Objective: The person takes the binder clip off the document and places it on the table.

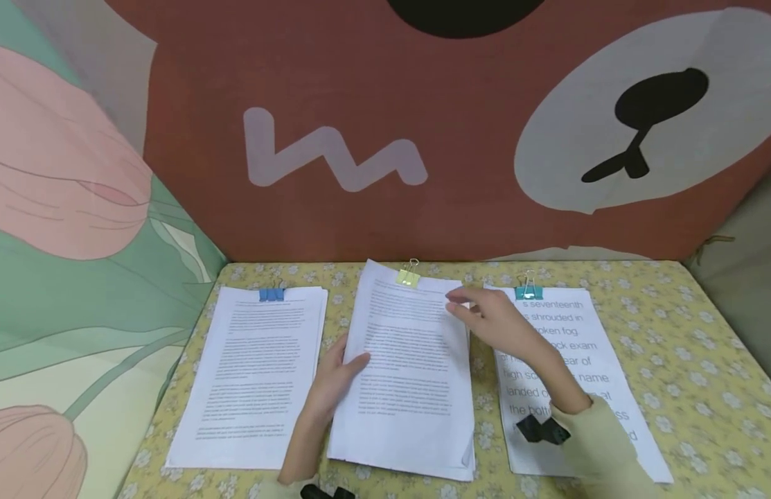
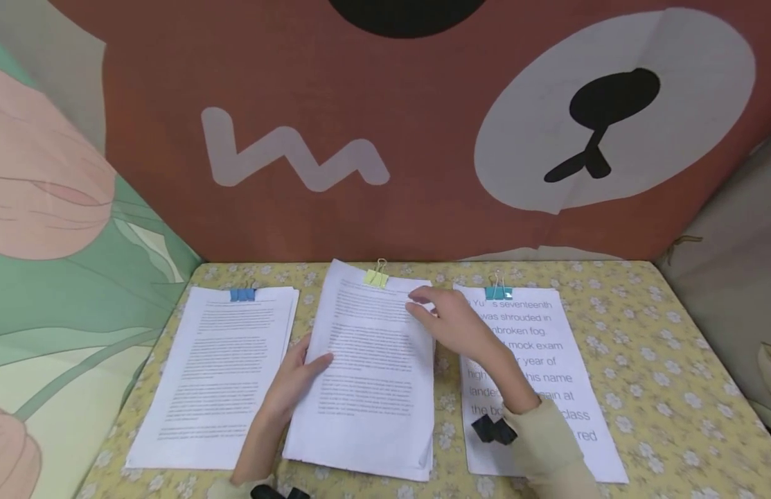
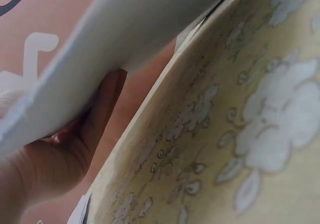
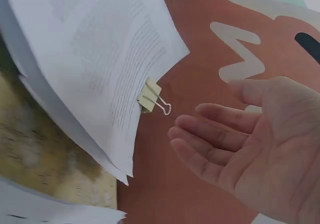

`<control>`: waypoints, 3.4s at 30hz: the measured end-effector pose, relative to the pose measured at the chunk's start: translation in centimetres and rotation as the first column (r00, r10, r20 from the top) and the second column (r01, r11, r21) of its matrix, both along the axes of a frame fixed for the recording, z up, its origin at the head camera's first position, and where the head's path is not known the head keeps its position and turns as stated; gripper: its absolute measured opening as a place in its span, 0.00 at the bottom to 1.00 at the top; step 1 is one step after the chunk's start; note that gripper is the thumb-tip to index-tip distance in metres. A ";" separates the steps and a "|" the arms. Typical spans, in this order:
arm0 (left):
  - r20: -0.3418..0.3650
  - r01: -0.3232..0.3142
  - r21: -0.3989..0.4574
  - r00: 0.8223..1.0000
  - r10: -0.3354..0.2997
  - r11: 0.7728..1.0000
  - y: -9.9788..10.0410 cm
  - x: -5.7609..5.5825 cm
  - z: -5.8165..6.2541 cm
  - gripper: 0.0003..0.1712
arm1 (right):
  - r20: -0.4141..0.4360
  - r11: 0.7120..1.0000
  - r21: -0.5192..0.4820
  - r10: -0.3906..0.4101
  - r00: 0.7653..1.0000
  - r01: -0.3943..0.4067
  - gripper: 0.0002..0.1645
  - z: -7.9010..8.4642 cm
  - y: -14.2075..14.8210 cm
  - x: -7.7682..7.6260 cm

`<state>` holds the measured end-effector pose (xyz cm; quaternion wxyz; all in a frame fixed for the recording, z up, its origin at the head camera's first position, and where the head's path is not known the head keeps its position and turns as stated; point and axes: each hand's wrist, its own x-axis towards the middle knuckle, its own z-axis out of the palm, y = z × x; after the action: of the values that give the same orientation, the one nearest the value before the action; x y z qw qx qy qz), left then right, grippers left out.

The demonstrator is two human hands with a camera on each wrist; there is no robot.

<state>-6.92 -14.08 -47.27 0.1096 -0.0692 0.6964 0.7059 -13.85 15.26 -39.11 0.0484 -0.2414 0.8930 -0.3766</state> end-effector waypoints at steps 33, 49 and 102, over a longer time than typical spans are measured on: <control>-0.122 0.191 0.106 0.976 -0.178 0.976 -2.2 0.2 0.1 0.33 | 0.442 0.941 -0.339 0.166 0.881 -0.008 0.29 0.7 -2.0 -9.9; -0.105 0.197 0.098 0.977 -0.186 0.976 -2.1 0.0 -0.3 0.30 | 0.349 0.942 -0.333 0.093 0.932 0.031 0.25 0.0 -2.2 -9.6; 0.007 -0.018 0.016 1.000 0.018 1.000 -2.5 0.0 -0.6 0.30 | 0.416 0.950 -0.263 -0.045 0.908 0.168 0.31 -4.4 4.8 0.7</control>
<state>-6.92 -16.57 -47.89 0.1064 -0.0769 0.6896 0.7122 -13.16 20.05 -43.53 0.1751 -0.1130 0.8096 -0.5487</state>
